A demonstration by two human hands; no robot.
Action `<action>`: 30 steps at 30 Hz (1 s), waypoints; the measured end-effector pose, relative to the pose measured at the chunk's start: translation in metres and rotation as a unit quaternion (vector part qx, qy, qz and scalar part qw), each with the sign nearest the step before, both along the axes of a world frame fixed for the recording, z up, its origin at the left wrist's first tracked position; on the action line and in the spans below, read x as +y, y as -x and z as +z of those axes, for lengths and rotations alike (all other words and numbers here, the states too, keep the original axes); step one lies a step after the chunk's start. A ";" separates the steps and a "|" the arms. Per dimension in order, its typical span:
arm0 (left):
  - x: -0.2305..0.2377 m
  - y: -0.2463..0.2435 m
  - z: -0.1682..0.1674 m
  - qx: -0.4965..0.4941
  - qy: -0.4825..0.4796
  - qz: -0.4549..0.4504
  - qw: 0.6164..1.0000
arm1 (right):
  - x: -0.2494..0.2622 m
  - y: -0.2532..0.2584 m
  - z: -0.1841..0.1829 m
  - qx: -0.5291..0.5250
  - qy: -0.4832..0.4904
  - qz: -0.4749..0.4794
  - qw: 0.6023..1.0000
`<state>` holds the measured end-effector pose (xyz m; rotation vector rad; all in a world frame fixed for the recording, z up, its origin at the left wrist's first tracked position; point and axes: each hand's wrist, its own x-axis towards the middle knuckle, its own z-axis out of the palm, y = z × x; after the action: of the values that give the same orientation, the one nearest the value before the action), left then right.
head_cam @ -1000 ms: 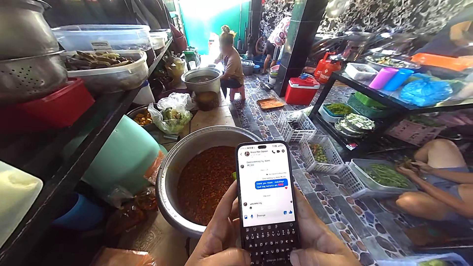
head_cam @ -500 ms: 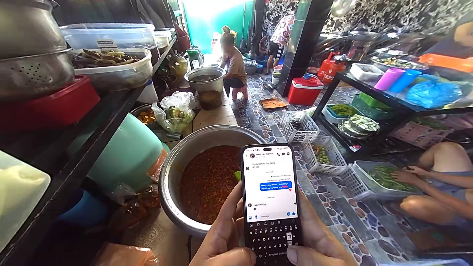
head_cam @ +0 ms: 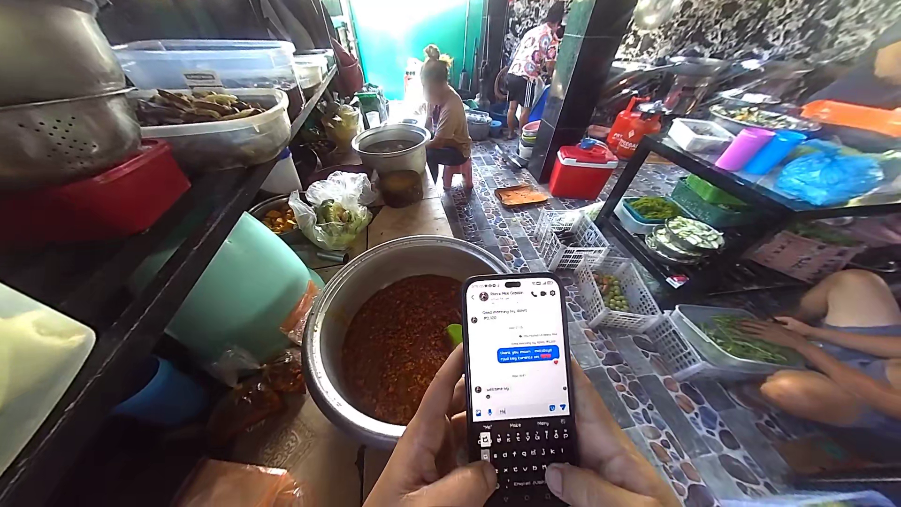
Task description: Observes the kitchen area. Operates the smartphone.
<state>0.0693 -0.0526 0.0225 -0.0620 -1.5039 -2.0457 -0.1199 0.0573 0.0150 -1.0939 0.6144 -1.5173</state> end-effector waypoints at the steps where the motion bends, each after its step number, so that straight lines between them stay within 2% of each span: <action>1: -0.001 0.000 0.000 0.002 -0.003 -0.004 1.000 | 0.000 -0.001 0.001 -0.001 -0.003 -0.001 1.000; 6: -0.002 -0.001 -0.001 -0.004 -0.009 -0.010 1.000 | 0.002 -0.004 0.005 0.020 -0.020 -0.016 0.999; 12: -0.001 -0.002 0.000 -0.008 -0.017 -0.018 1.000 | 0.002 -0.002 0.001 -0.009 -0.010 0.004 1.000; 19: 0.003 0.000 0.000 -0.006 -0.009 -0.003 1.000 | 0.001 -0.018 0.008 0.040 -0.037 -0.128 0.990; 23: 0.006 0.002 0.003 -0.036 -0.013 0.035 0.999 | -0.001 -0.011 0.003 0.030 -0.005 -0.063 0.998; 27: 0.001 -0.002 -0.003 -0.007 0.007 -0.016 1.000 | 0.001 -0.010 0.004 0.050 -0.032 -0.070 0.996; 30: -0.003 -0.003 -0.004 -0.003 0.014 -0.052 0.999 | 0.000 -0.007 0.002 0.017 -0.025 -0.047 0.998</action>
<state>0.0723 -0.0551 0.0187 -0.1495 -1.5631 -2.1068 -0.1133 0.0575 0.0168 -1.0673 0.7339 -1.5582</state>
